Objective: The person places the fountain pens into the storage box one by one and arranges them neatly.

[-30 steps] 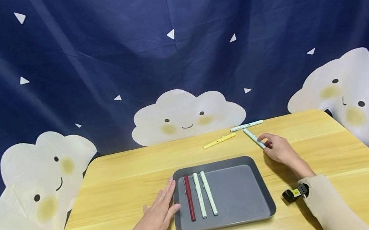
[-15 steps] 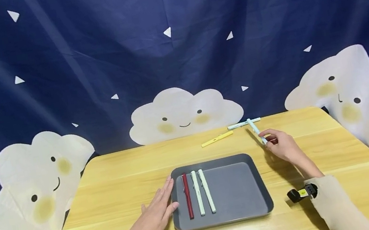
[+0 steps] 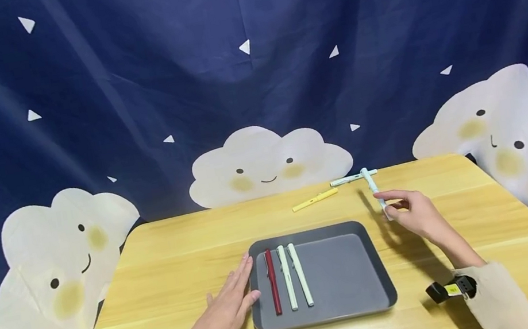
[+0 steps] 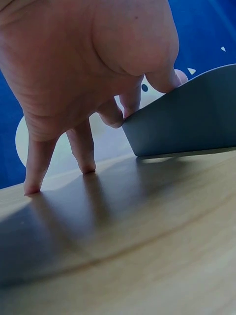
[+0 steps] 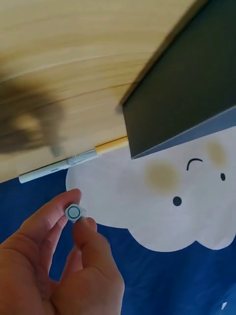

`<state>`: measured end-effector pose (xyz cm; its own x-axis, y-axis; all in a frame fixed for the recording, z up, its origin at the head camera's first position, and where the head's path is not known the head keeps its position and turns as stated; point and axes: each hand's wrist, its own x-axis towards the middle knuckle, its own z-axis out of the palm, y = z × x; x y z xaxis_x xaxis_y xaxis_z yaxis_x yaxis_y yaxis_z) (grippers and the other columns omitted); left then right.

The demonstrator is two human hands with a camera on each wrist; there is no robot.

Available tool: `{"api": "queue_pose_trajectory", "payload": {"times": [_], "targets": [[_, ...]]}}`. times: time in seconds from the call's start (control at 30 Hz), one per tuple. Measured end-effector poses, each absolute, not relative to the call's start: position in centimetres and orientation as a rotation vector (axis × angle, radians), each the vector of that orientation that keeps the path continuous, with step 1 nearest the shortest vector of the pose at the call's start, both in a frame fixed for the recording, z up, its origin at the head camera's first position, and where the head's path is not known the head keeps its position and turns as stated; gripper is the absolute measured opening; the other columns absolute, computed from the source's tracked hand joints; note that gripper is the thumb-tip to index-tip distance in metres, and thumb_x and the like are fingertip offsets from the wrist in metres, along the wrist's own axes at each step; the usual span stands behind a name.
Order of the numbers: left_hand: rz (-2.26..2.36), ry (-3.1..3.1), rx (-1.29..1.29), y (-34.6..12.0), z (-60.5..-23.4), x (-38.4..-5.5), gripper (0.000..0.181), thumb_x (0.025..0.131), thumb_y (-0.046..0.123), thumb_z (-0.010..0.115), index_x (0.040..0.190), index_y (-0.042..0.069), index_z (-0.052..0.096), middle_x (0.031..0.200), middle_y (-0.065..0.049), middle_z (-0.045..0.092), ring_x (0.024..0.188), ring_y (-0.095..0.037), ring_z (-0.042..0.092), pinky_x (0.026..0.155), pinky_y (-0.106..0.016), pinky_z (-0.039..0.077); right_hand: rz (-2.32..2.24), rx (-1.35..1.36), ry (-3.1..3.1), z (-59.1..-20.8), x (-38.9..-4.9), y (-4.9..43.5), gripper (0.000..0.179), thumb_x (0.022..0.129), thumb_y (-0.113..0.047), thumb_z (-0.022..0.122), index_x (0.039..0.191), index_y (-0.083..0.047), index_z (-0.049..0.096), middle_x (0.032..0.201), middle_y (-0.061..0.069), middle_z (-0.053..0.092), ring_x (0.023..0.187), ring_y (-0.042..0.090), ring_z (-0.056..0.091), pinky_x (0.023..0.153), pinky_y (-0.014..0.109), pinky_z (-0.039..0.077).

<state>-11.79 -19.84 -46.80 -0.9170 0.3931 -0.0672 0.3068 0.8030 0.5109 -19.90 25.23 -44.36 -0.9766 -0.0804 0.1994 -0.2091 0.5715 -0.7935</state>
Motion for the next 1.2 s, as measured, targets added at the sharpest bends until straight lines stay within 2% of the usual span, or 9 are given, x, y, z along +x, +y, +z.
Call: {"api": "queue_pose_trajectory", "payload": {"times": [0.13, 0.3, 0.6, 0.83, 1.07, 1.2], "targets": [[0.755, 2.826, 0.556, -19.8, -46.5, -11.9, 0.067, 0.110, 0.044, 0.044, 0.167, 0.024, 0.014, 0.172, 0.005, 0.008, 0.152, -0.041, 0.022, 0.100, -0.089, 0.012, 1.354, 0.246, -2.640, -43.9, -19.4, 24.9, 0.035, 0.098, -0.001, 0.062, 0.132, 0.001, 0.068, 0.117, 0.023, 0.072, 0.101, 0.031, 0.072, 0.068, 0.018, 0.054], [0.751, 2.836, 0.567, -19.9, -46.5, -12.0, 0.068, 0.110, 0.043, 0.045, 0.167, 0.023, 0.015, 0.172, 0.005, 0.009, 0.152, -0.042, 0.023, 0.099, -0.089, 0.012, 1.421, 0.261, -2.604, -43.5, -18.7, 24.8, 0.037, 0.097, -0.003, 0.065, 0.134, 0.000, 0.067, 0.124, 0.024, 0.070, 0.106, 0.037, 0.070, 0.070, 0.019, 0.055], [0.748, 2.813, 0.553, -20.0, -46.8, -12.1, 0.067, 0.110, 0.045, 0.043, 0.167, 0.026, 0.013, 0.172, 0.009, 0.006, 0.153, -0.040, 0.021, 0.101, -0.088, 0.011, 1.467, 0.318, -2.532, -43.0, -18.0, 24.6, 0.035, 0.096, -0.002, 0.067, 0.132, -0.003, 0.070, 0.122, 0.019, 0.072, 0.100, 0.008, 0.070, 0.071, 0.020, 0.057], [0.744, 2.819, 0.559, -20.1, -46.9, -12.0, 0.068, 0.109, 0.045, 0.044, 0.167, 0.026, 0.014, 0.172, 0.009, 0.006, 0.153, -0.040, 0.022, 0.100, -0.089, 0.012, 1.577, 0.330, -2.509, -42.4, -17.6, 24.1, 0.037, 0.096, -0.005, 0.071, 0.133, -0.003, 0.069, 0.123, 0.017, 0.072, 0.097, 0.012, 0.073, 0.072, 0.022, 0.058], [0.743, 2.812, 0.560, -20.2, -47.0, -12.1, 0.068, 0.109, 0.046, 0.044, 0.167, 0.025, 0.013, 0.172, 0.009, 0.006, 0.153, -0.039, 0.021, 0.100, -0.089, 0.012, 1.739, 0.382, -2.457, -42.2, -17.3, 23.4, 0.036, 0.096, -0.002, 0.071, 0.132, 0.000, 0.068, 0.120, -0.003, 0.074, 0.098, 0.015, 0.074, 0.076, 0.026, 0.060], [0.746, 2.811, 0.563, -20.0, -47.0, -12.1, 0.068, 0.109, 0.045, 0.044, 0.167, 0.025, 0.013, 0.172, 0.008, 0.006, 0.153, -0.040, 0.022, 0.100, -0.089, 0.012, 1.772, 0.414, -2.424, -42.1, -17.1, 23.1, 0.034, 0.095, -0.003, 0.073, 0.129, 0.001, 0.069, 0.118, -0.007, 0.074, 0.096, 0.017, 0.075, 0.075, 0.029, 0.061]]}}
